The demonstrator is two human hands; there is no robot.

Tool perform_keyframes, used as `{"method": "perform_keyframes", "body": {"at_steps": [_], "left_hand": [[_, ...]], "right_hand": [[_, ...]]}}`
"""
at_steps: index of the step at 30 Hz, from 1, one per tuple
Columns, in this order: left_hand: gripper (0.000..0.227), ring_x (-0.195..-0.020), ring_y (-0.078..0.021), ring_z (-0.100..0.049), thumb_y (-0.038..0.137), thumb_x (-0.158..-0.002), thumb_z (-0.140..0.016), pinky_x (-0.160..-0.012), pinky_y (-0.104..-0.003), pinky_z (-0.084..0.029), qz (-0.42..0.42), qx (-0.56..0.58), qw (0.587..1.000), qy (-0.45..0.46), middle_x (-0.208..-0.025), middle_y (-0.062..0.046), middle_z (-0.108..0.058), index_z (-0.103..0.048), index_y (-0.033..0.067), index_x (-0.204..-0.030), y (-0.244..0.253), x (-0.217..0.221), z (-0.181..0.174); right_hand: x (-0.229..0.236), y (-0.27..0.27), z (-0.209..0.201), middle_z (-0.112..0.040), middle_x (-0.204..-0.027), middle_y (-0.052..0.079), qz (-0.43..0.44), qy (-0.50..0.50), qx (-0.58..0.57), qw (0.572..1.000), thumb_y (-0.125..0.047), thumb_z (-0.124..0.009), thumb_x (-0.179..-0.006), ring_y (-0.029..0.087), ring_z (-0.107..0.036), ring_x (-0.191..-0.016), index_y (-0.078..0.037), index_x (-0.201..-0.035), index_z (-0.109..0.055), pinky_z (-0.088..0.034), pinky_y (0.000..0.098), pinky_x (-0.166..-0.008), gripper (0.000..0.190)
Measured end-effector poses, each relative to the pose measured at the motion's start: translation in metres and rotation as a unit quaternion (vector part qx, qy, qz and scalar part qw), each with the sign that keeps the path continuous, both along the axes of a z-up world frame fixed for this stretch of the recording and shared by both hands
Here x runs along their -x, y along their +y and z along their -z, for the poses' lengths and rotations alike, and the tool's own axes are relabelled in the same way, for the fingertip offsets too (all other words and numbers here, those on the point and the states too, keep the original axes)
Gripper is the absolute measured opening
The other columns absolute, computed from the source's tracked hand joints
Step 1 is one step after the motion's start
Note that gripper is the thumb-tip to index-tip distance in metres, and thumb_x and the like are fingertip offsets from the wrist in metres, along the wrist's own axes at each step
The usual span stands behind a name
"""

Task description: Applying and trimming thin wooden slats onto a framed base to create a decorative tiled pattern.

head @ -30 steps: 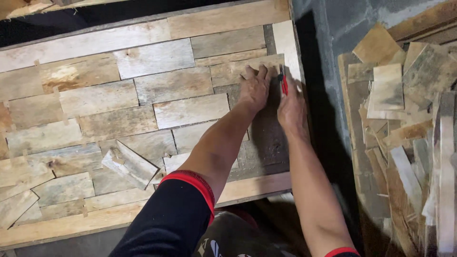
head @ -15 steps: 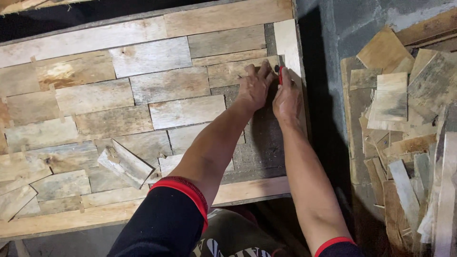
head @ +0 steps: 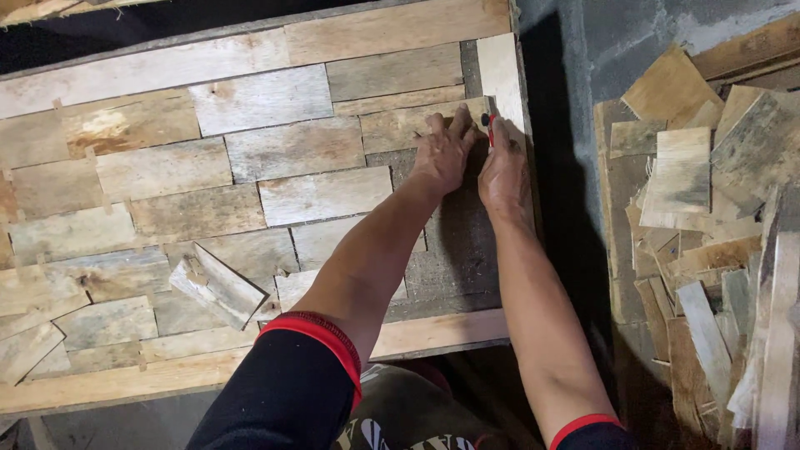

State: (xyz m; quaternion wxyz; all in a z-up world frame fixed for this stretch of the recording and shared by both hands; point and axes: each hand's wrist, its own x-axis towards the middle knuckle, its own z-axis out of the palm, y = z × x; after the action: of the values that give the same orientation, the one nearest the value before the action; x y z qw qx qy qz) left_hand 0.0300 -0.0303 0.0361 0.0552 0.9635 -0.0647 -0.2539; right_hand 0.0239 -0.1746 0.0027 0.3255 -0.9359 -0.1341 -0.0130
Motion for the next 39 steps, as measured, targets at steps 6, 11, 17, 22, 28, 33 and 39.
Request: {"method": "perform_keyframes", "body": {"at_steps": [6,11,17,22,28,33,39], "left_hand": [[0.083,-0.138,-0.0541,-0.028,0.031,-0.092,-0.063,-0.097,-0.064,-0.052,0.043,-0.053,0.998,0.010,-0.170,-0.011,-0.001,-0.021,0.0254,-0.163,-0.001,-0.004,0.013],[0.079,-0.138,-0.0547,-0.031,0.029,-0.095,-0.059,-0.096,-0.061,-0.055,0.037,-0.062,0.997,0.013,-0.171,-0.012,-0.002,-0.021,0.0239,-0.164,-0.002,-0.003,0.014],[0.078,-0.138,-0.0529,-0.031,0.029,-0.094,-0.061,-0.094,-0.064,-0.054,0.024,-0.050,0.998,-0.011,-0.171,-0.010,-0.003,-0.025,0.0244,-0.163,-0.003,0.001,0.024],[0.079,-0.138,-0.0524,-0.032,0.031,-0.094,-0.062,-0.095,-0.066,-0.053,0.028,-0.059,0.998,-0.013,-0.171,-0.010,-0.004,-0.025,0.0245,-0.163,-0.003,0.001,0.019],[0.079,-0.139,-0.0515,-0.031,0.031,-0.094,-0.062,-0.096,-0.067,-0.052,0.019,-0.039,0.999,-0.016,-0.171,-0.008,-0.002,-0.025,0.0264,-0.163,-0.001,0.000,0.021],[0.085,-0.139,-0.0518,-0.030,0.033,-0.092,-0.064,-0.099,-0.066,-0.050,0.027,-0.050,0.998,0.005,-0.172,-0.007,0.001,-0.021,0.0245,-0.165,-0.002,0.001,0.012],[0.079,-0.137,-0.0555,-0.029,0.030,-0.096,-0.060,-0.097,-0.065,-0.052,0.037,-0.067,0.997,0.002,-0.171,-0.011,0.002,-0.019,0.0234,-0.164,-0.003,0.000,0.022]], "right_hand": [[0.000,0.002,-0.014,-0.059,-0.137,0.030,0.010,0.034,0.063,0.997,0.001,-0.054,-0.097,0.048,-0.058,-0.124,-0.002,-0.149,-0.050,-0.047,0.0505,-0.103,0.053],[-0.001,-0.003,-0.003,-0.058,-0.139,0.030,0.002,0.019,0.029,0.999,0.002,-0.054,-0.098,0.047,-0.057,-0.128,-0.001,-0.148,-0.052,-0.047,0.0485,-0.108,0.049],[0.000,-0.004,-0.008,-0.058,-0.140,0.031,-0.014,-0.016,0.034,0.999,0.003,-0.055,-0.096,0.048,-0.056,-0.130,0.001,-0.145,-0.054,-0.045,0.0490,-0.110,0.049],[-0.001,-0.003,-0.010,-0.058,-0.140,0.031,-0.004,0.029,0.018,0.999,0.002,-0.054,-0.098,0.048,-0.056,-0.128,0.001,-0.147,-0.051,-0.046,0.0488,-0.108,0.049],[-0.003,0.005,-0.032,-0.060,-0.133,0.030,0.032,0.157,0.054,0.986,-0.003,-0.051,-0.101,0.047,-0.059,-0.124,-0.007,-0.154,-0.047,-0.047,0.0495,-0.106,0.053],[0.000,-0.004,-0.010,-0.059,-0.137,0.030,-0.011,0.003,0.050,0.999,0.002,-0.055,-0.098,0.047,-0.059,-0.124,-0.001,-0.147,-0.051,-0.047,0.0489,-0.106,0.049],[-0.002,-0.006,-0.001,-0.058,-0.140,0.030,-0.022,0.002,0.022,1.000,0.004,-0.055,-0.098,0.047,-0.058,-0.127,0.001,-0.147,-0.052,-0.047,0.0479,-0.109,0.050]]}}
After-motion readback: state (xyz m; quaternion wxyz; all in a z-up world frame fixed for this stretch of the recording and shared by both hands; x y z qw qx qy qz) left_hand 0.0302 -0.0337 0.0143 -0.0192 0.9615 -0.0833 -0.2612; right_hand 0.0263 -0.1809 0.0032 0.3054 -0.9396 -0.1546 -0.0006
